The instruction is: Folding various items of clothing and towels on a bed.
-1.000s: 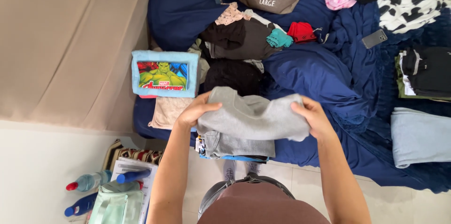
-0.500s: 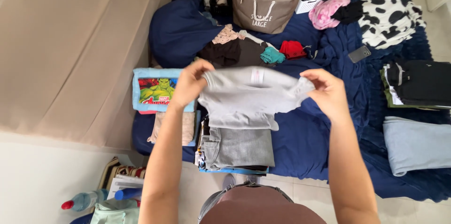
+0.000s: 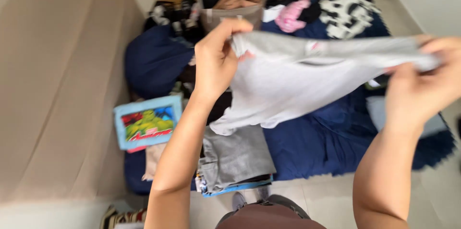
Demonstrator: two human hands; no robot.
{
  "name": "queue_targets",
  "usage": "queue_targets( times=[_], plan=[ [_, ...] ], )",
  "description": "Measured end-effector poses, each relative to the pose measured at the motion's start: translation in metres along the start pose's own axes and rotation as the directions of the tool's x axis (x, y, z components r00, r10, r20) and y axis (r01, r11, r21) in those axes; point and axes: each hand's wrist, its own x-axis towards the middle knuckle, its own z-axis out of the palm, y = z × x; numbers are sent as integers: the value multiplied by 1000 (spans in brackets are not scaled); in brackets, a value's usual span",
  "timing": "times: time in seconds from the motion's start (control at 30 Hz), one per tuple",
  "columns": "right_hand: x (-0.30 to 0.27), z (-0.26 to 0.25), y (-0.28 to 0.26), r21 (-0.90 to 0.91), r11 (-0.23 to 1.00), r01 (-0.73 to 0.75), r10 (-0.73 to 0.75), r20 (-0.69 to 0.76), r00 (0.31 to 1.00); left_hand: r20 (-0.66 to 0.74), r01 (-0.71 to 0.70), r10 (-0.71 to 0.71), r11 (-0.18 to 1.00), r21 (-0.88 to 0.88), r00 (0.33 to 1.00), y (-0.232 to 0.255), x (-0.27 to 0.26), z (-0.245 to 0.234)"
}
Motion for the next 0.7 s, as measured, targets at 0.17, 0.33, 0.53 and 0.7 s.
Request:
queue_targets(
  times=[0.17,0.33,0.53,0.7],
  plan=[
    [-3,-118,48,-352,930,110,-106,31,994,25,-199,201,978,-60,979,58,35,53],
    [4,-157,11,-502,847,176,-184,35,982,28,-336,337,941,-51,941,56,51,116],
    [52,-199,-7,-735,598,321,-61,358,932,49,-231,229,972,40,972,35,60,192],
    [76,-215,-2,-796,599,82,295,315,902,246,-246,173,920,305,954,27,42,235]
  ],
)
